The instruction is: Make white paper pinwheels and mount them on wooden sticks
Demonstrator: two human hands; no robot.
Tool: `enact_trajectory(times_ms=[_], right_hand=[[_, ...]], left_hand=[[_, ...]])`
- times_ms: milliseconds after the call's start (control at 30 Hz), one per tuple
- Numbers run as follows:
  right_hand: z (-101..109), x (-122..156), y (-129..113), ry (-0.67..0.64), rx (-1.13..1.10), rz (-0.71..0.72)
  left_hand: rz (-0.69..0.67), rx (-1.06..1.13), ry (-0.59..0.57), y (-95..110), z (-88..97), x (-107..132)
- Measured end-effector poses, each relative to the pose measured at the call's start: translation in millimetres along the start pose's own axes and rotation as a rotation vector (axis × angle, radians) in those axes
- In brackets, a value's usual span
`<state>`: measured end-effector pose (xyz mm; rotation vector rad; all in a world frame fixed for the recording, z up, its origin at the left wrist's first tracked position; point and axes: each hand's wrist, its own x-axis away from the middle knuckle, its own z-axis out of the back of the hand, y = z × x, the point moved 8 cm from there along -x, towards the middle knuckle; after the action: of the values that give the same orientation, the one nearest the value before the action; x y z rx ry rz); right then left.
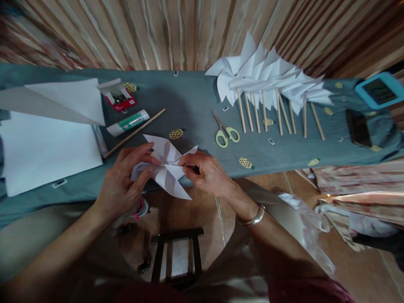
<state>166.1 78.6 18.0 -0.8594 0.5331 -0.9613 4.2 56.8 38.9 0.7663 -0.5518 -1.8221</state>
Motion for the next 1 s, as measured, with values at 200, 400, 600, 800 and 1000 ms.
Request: enact_trajectory(times_ms=[200,400,600,800,1000], right_hand=[[-2,-1,9,0.031,-0.069,-0.097],[-3,-4,4,0.032,0.0,-0.053],[-3,-6,0,0.075,0.066,-0.043],[-3,-5,-7,0.146,0.186,-0.039],[-6,-6,-4,0.138,0.198,-0.082]], left_hand=[[0.001,0.012,0.006,-2,-3.7,0],[0.029,0.017,0.039,-8,4.6,-2],[0.064,-0.011,0.118,-16,20.7,-4],[0.056,0.008,0.105,-14,17.0,-2],[0.047,0.009,0.072,-11,10.3,-1]])
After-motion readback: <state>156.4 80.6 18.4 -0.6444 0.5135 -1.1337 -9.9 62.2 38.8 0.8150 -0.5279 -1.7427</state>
